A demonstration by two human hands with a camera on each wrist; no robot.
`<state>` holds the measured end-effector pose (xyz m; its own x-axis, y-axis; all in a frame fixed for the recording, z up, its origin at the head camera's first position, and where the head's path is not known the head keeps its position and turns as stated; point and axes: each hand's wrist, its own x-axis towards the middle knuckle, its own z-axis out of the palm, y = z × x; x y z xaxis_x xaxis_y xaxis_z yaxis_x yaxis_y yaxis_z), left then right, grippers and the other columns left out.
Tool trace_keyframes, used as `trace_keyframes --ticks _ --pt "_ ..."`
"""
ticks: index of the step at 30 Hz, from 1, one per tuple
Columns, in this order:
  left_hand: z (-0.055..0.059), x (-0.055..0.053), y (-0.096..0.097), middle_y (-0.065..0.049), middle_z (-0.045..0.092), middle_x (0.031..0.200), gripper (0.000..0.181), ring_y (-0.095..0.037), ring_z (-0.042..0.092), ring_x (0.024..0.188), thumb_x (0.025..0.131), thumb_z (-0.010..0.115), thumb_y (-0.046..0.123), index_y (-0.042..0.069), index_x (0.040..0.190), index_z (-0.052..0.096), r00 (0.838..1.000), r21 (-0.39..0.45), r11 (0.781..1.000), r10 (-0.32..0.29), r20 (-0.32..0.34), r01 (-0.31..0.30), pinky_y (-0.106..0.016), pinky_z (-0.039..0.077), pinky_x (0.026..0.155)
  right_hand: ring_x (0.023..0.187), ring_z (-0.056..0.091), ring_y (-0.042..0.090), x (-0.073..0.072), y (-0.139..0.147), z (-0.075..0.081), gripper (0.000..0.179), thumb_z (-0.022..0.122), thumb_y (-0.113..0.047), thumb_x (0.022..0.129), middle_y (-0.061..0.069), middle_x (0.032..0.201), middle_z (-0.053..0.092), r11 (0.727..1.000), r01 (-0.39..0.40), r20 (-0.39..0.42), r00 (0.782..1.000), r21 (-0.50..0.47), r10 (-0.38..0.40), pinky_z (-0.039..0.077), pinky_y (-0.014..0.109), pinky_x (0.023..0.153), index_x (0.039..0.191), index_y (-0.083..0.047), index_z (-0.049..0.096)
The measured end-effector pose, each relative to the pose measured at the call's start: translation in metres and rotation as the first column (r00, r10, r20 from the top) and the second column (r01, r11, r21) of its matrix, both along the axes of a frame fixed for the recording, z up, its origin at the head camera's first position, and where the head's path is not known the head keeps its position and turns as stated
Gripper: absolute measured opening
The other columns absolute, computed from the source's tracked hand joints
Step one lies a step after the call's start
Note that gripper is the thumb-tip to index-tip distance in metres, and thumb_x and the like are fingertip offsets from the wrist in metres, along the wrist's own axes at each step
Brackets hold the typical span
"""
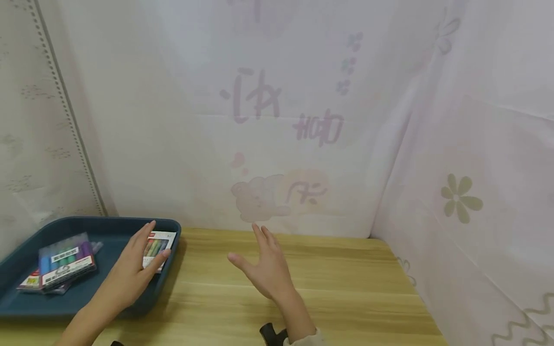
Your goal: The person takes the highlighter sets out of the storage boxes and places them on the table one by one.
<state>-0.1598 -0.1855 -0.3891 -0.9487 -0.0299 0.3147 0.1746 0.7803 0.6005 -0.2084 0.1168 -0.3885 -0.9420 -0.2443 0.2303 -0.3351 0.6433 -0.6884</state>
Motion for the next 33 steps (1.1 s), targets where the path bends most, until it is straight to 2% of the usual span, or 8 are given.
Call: trace_keyframes --ticks 5,10,14,18,21,28,33 --pt "-0.001 0.005 -0.026 -0.029 0.016 0.165 0.087 -0.056 0.024 0.146 0.101 0.052 0.054 0.011 0.164 0.008 0.996 0.033 0.995 0.091 -0.001 -0.091 -0.079 0.028 0.103 0.152 0.024 0.044 0.002 -0.012 -0.003 0.084 0.063 -0.061 0.091 0.007 0.168 0.024 0.999 -0.029 0.006 1.0 -0.043 0.03 0.031 0.08 0.103 0.161 -0.032 0.025" --pt "-0.003 0.007 -0.043 -0.03 0.009 0.166 0.085 -0.058 0.019 0.146 0.103 0.05 0.051 0.012 0.164 0.005 0.99 0.072 0.988 0.139 -0.022 -0.137 -0.08 0.025 0.102 0.152 0.027 0.041 0.004 -0.021 -0.005 0.081 0.063 -0.056 0.093 0.007 0.167 0.026 0.995 -0.049 -0.026 0.999 -0.087 0.047 0.031 0.077 0.107 0.16 -0.029 0.028" --pt "-0.007 0.008 -0.057 -0.031 0.004 0.166 0.083 -0.059 0.014 0.147 0.105 0.047 0.048 0.009 0.163 0.003 0.982 0.101 0.977 0.189 -0.017 -0.187 -0.081 0.021 0.104 0.152 0.027 0.04 0.003 -0.028 -0.004 0.08 0.065 -0.054 0.093 0.006 0.167 0.027 0.991 -0.076 -0.042 0.997 -0.108 0.072 0.031 0.076 0.108 0.16 -0.028 0.029" --pt "-0.009 0.006 -0.073 -0.033 0.003 0.166 0.083 -0.06 0.012 0.147 0.105 0.046 0.046 0.005 0.163 0.004 0.968 0.107 0.963 0.249 -0.021 -0.246 -0.08 0.017 0.107 0.152 0.027 0.04 0.003 -0.034 -0.003 0.08 0.066 -0.05 0.094 0.005 0.166 0.029 0.989 -0.085 -0.052 0.995 -0.117 0.079 0.03 0.075 0.108 0.16 -0.026 0.029" --pt "-0.009 0.007 -0.084 -0.035 0.007 0.164 0.081 -0.059 0.013 0.148 0.105 0.047 0.044 0.003 0.162 0.006 0.958 0.122 0.953 0.283 -0.036 -0.277 -0.079 0.017 0.108 0.152 0.028 0.038 0.003 -0.038 -0.005 0.079 0.067 -0.048 0.093 0.004 0.166 0.029 0.987 -0.088 -0.064 0.995 -0.136 0.08 0.03 0.074 0.109 0.16 -0.027 0.029" --pt "-0.008 0.012 -0.108 -0.033 0.014 0.164 0.073 -0.06 0.016 0.146 0.106 0.047 0.041 0.01 0.163 0.014 0.934 0.136 0.929 0.354 -0.048 -0.345 -0.082 0.017 0.105 0.152 0.029 0.037 0.004 -0.054 -0.003 0.079 0.066 -0.05 0.094 0.004 0.166 0.029 0.975 -0.13 -0.069 0.99 -0.18 0.119 0.03 0.073 0.111 0.16 -0.028 0.029" --pt "-0.007 0.016 -0.127 -0.036 0.015 0.162 0.073 -0.062 0.018 0.144 0.105 0.047 0.04 0.009 0.163 0.014 0.909 0.147 0.901 0.416 -0.031 -0.408 -0.081 0.018 0.106 0.153 0.027 0.033 0.006 -0.067 0.004 0.078 0.066 -0.051 0.094 0.0 0.166 0.029 0.969 -0.143 -0.057 0.989 -0.199 0.135 0.028 0.071 0.113 0.159 -0.032 0.028"
